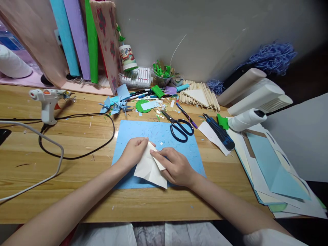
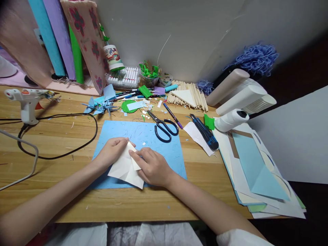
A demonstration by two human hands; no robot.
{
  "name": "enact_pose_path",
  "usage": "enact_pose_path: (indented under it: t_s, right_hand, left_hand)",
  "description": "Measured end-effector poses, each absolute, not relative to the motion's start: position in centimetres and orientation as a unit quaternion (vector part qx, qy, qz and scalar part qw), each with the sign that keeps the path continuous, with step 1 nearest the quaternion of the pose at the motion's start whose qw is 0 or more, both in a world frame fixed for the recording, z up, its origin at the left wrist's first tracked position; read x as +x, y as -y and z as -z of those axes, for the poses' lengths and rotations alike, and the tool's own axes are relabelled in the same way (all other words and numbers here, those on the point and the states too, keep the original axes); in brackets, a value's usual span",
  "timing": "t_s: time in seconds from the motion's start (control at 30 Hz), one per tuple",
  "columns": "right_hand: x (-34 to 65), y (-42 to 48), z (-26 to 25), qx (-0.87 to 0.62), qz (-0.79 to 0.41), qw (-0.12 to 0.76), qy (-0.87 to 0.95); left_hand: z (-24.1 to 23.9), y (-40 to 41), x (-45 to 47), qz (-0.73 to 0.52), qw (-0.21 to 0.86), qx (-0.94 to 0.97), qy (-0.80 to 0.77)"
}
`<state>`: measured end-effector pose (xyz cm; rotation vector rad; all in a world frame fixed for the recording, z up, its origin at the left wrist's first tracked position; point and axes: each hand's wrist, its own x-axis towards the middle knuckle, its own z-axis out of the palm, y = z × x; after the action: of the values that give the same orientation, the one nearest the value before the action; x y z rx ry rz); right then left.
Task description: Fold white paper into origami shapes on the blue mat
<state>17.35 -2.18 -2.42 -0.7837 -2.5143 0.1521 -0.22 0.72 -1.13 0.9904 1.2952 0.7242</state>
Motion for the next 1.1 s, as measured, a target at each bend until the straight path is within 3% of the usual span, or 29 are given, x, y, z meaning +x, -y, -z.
enact_pose_path:
  t_s: [0.47,0.83,1.1]
  right_hand:
    - [17.4,2.2,2.0,-0.303,-0.094,0.264,0.911]
    - [17.8,0.5,1.9,-0.487,-0.420,0.361,0.676]
    - [18.3,0.0,1.9,-0.469,-0.571,0.282,0.612]
  left_hand:
    - [0.8,-0.8,-0.3,-0.321,0.630,0.411,-0.575]
    - [0.8,-1.4,-0.8,-0.366,0.595,0.439,-0.565]
    - [-0.5,-1.3,-1.3,-0.204,0.667,0.554,-0.455]
